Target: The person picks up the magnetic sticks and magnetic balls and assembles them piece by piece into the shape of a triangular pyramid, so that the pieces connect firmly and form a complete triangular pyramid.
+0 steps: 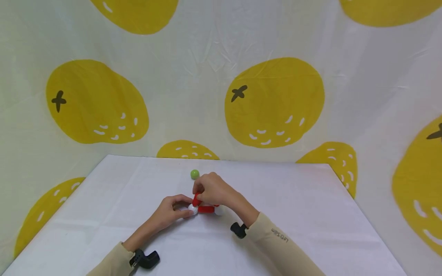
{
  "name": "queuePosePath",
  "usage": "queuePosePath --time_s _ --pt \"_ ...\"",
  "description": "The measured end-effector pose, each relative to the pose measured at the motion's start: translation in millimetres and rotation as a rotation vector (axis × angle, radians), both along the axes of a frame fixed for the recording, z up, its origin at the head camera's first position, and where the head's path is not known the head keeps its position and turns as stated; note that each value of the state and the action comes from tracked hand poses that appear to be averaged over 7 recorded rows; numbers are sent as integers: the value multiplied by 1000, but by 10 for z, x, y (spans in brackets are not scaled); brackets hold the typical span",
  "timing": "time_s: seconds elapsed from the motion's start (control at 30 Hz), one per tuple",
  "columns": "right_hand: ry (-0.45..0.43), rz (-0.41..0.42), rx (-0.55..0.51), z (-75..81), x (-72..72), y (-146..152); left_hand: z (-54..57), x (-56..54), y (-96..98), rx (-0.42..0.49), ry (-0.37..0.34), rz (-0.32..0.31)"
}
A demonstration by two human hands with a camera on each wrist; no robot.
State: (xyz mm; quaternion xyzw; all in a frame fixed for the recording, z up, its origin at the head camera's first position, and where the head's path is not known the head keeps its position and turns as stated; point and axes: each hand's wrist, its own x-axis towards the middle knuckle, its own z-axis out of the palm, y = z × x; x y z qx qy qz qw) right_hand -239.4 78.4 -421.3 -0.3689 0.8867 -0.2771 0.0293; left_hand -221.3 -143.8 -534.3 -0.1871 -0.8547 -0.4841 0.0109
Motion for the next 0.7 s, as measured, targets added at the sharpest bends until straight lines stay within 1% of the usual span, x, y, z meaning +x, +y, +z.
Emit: queuePosePath --time_s 0.47,0.57,0.7 --pt "-4 -5 22 4 -17 20 -23 -3 -12 11 15 -5" --pt "-11 -14 -4 38 -16 39 -26 -4 -12 13 16 -11" --pt "-18 -42 -77 111 -41 97 -25 0 -10 5 19 -13"
